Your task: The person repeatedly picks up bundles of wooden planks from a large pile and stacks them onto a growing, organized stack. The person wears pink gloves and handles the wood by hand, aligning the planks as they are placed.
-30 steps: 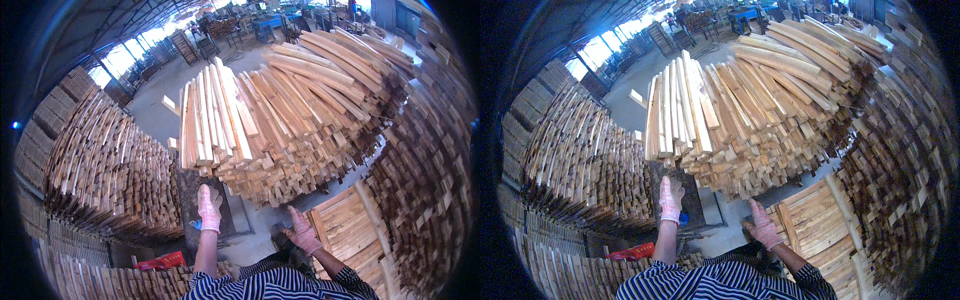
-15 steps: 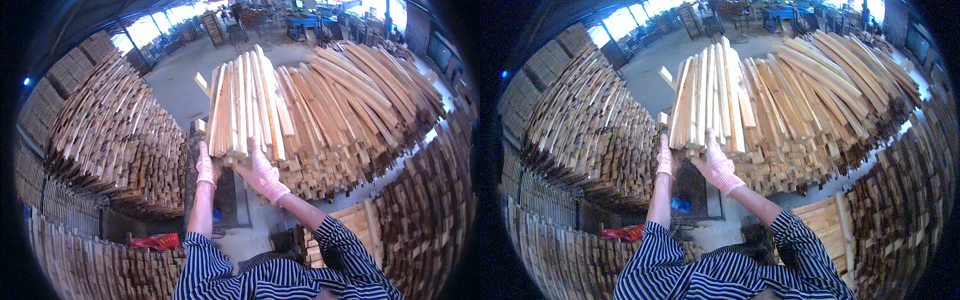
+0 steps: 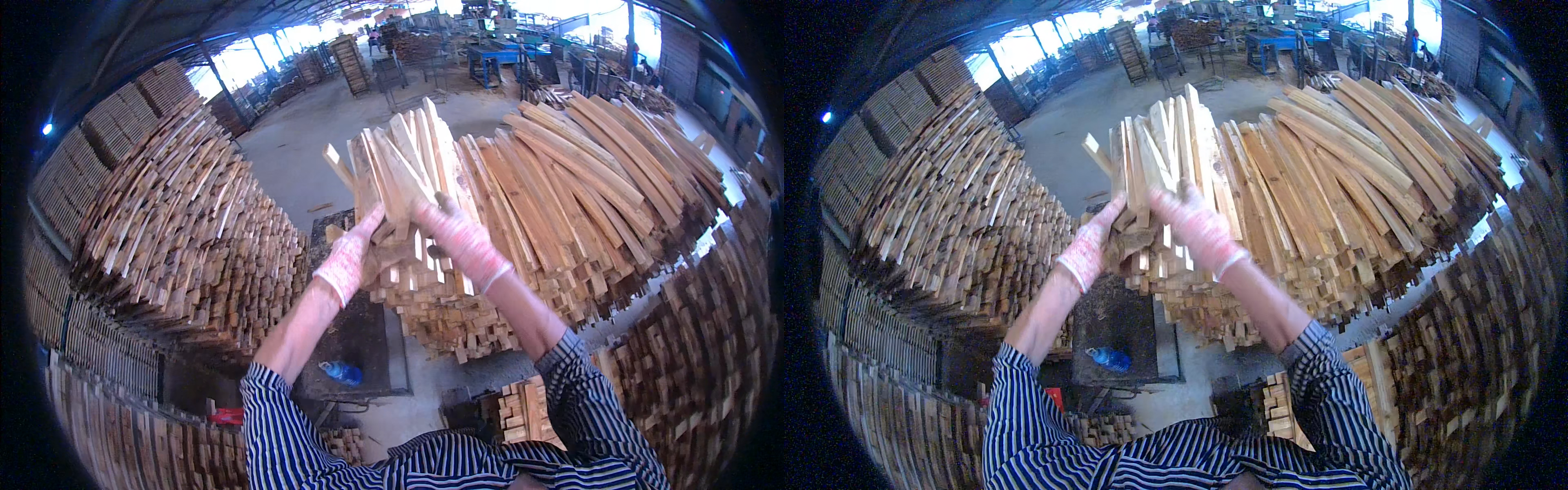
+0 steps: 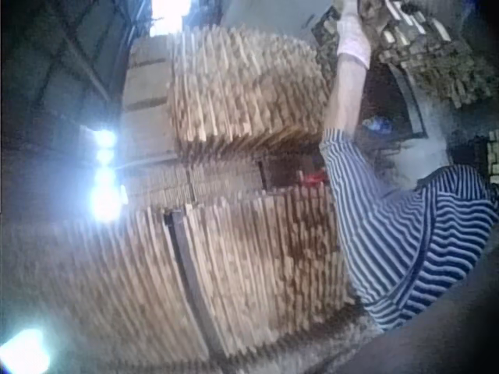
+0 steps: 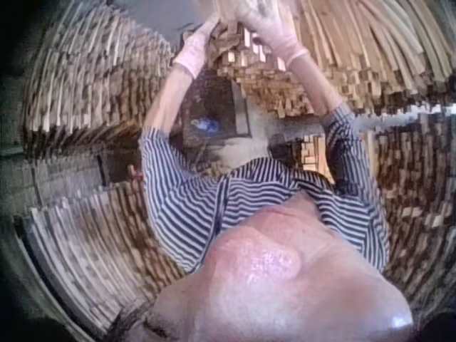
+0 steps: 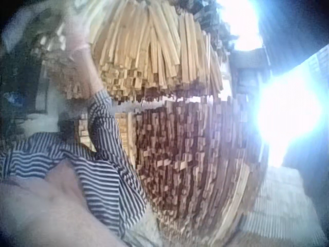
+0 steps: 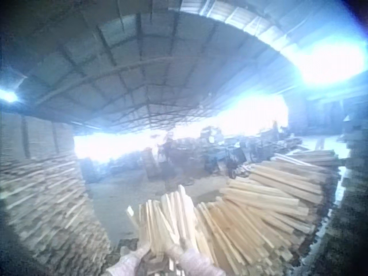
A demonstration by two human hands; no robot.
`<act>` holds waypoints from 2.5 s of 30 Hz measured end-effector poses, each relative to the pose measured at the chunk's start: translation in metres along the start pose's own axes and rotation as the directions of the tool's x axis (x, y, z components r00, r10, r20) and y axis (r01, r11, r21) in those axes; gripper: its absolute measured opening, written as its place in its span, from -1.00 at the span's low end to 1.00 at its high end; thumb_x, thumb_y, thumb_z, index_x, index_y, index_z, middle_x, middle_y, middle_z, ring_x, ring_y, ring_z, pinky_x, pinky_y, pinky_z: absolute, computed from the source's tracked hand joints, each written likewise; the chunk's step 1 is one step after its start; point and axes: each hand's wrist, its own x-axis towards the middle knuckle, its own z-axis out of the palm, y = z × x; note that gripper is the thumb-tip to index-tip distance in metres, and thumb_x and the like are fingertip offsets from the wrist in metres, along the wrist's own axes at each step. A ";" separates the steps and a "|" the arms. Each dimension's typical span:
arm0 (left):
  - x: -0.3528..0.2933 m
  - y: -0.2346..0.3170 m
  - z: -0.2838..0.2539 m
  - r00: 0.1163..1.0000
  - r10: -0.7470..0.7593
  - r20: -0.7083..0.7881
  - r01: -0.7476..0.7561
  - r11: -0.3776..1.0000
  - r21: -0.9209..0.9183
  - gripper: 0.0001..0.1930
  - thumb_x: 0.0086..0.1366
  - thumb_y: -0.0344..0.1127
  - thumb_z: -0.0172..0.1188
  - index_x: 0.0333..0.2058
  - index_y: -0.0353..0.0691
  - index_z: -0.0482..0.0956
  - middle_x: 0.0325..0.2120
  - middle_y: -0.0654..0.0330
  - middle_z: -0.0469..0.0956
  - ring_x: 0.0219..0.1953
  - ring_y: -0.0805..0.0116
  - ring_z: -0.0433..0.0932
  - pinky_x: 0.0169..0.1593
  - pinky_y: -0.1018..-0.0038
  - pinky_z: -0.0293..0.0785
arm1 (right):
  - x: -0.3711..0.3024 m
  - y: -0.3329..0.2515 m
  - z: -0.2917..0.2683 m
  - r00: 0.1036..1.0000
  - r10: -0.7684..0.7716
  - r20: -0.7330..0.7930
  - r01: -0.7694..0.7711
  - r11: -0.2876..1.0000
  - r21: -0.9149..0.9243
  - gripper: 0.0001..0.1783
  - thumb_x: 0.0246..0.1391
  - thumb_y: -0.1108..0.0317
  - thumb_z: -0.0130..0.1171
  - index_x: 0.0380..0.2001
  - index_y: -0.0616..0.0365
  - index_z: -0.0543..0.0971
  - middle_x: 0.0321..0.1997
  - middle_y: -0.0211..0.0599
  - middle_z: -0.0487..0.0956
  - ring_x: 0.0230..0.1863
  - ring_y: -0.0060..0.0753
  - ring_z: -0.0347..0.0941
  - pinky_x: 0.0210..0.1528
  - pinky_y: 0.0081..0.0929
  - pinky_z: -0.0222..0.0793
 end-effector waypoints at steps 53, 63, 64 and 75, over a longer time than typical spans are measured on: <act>-0.042 -0.617 0.304 -0.039 -0.604 0.796 -0.930 0.313 0.192 -0.44 0.38 -0.03 0.14 0.19 -0.33 0.43 0.10 -0.12 0.54 0.12 -0.02 0.53 0.18 0.15 0.49 | -0.578 0.317 -0.294 0.314 -0.191 -0.930 -0.323 0.899 -0.294 0.28 -0.17 -0.01 0.58 0.46 0.24 0.04 0.37 0.21 0.36 0.39 0.03 0.32 0.41 -0.22 0.26; -0.202 -0.711 0.194 0.029 -0.809 0.587 -0.323 0.549 0.771 -0.39 0.49 -0.35 0.08 0.42 -0.33 0.11 0.21 -0.02 0.47 0.14 0.31 0.53 0.21 0.44 0.46 | -0.693 0.343 -0.125 -0.263 0.331 -0.906 0.145 0.942 0.302 0.29 -0.03 -0.35 0.38 0.48 0.31 0.03 0.42 0.20 0.31 0.44 -0.04 0.25 0.42 -0.29 0.20; -0.231 -0.731 0.193 0.051 -0.883 0.467 -0.082 0.463 0.883 -0.39 0.52 -0.33 0.04 0.43 -0.33 0.07 0.28 -0.02 0.39 0.24 0.30 0.44 0.31 0.44 0.34 | -0.716 0.350 -0.115 -0.294 0.371 -0.881 0.144 0.928 0.343 0.30 -0.02 -0.37 0.36 0.48 0.33 0.02 0.43 0.22 0.30 0.44 -0.02 0.24 0.42 -0.29 0.19; -0.447 -0.915 0.286 -0.257 -0.966 0.013 -0.215 0.070 0.974 -0.17 0.48 0.29 -0.13 0.46 -0.25 0.07 0.34 0.02 0.32 0.38 0.19 0.26 0.34 0.28 0.32 | -0.987 0.383 -0.146 -0.639 0.179 -0.748 -0.486 0.659 0.573 -0.01 0.14 -0.30 0.15 0.47 0.00 0.13 0.35 0.26 0.37 0.37 0.15 0.33 0.35 -0.14 0.27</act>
